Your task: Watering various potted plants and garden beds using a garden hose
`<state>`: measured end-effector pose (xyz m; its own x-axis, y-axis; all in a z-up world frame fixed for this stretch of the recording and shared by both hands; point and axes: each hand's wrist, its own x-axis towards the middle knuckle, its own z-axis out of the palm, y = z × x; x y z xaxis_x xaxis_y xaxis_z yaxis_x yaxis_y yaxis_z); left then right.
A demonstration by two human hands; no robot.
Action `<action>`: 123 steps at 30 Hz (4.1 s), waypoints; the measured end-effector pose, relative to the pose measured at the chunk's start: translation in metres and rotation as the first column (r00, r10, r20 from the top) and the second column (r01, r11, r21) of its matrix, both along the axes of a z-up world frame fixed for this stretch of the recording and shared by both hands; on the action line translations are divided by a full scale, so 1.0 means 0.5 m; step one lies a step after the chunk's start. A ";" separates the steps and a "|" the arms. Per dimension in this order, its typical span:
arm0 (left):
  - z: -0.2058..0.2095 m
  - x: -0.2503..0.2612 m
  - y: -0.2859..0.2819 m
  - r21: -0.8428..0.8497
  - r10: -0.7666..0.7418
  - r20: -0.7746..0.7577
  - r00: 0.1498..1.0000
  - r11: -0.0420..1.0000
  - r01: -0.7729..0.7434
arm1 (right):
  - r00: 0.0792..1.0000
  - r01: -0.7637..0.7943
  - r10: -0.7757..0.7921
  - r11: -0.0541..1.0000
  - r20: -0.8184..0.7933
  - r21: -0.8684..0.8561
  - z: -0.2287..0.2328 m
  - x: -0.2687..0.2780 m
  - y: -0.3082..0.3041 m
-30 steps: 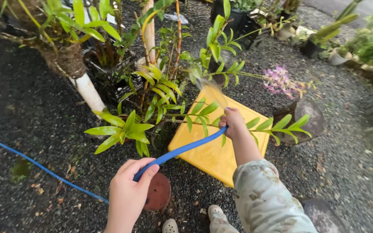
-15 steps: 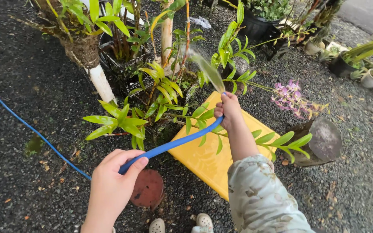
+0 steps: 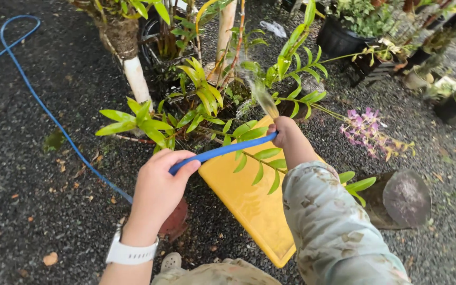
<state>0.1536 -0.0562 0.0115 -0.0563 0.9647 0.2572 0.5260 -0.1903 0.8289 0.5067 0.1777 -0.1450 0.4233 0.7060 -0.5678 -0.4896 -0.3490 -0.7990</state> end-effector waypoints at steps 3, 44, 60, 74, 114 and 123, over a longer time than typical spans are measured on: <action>-0.013 0.034 -0.009 0.051 0.001 -0.013 1.000 0.999 0.000 | 1.000 -0.018 0.018 0.997 -0.003 -0.070 -0.024 0.030 0.003; -0.017 0.056 0.010 -0.213 0.030 -0.024 0.999 0.976 -0.034 | 0.982 0.020 -0.044 0.991 -0.186 -0.133 -0.136 0.011 -0.035; -0.036 0.008 0.039 -0.261 -0.058 -0.040 0.998 0.964 0.046 | 0.975 0.096 -0.128 0.980 -0.182 -0.177 -0.139 -0.028 -0.097; -0.028 -0.042 0.047 -0.243 -0.037 -0.014 0.999 0.969 0.033 | 0.959 0.112 -0.135 0.988 -0.248 -0.104 -0.120 -0.081 -0.084; -0.017 -0.100 0.034 -0.209 -0.025 -0.037 0.999 0.978 0.017 | 0.943 0.331 -0.331 0.942 -0.014 0.050 0.220 -0.182 -0.193; -0.017 -0.094 0.036 -0.218 -0.044 -0.001 0.999 0.975 0.043 | 0.943 0.333 -0.329 0.936 -0.051 0.114 0.244 -0.164 -0.200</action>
<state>0.1066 -0.0382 0.0030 -0.0126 0.9991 0.0406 0.5258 -0.0279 0.8502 0.4248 0.0778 -0.0231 0.6284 0.5924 -0.5041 -0.5857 -0.0661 -0.8078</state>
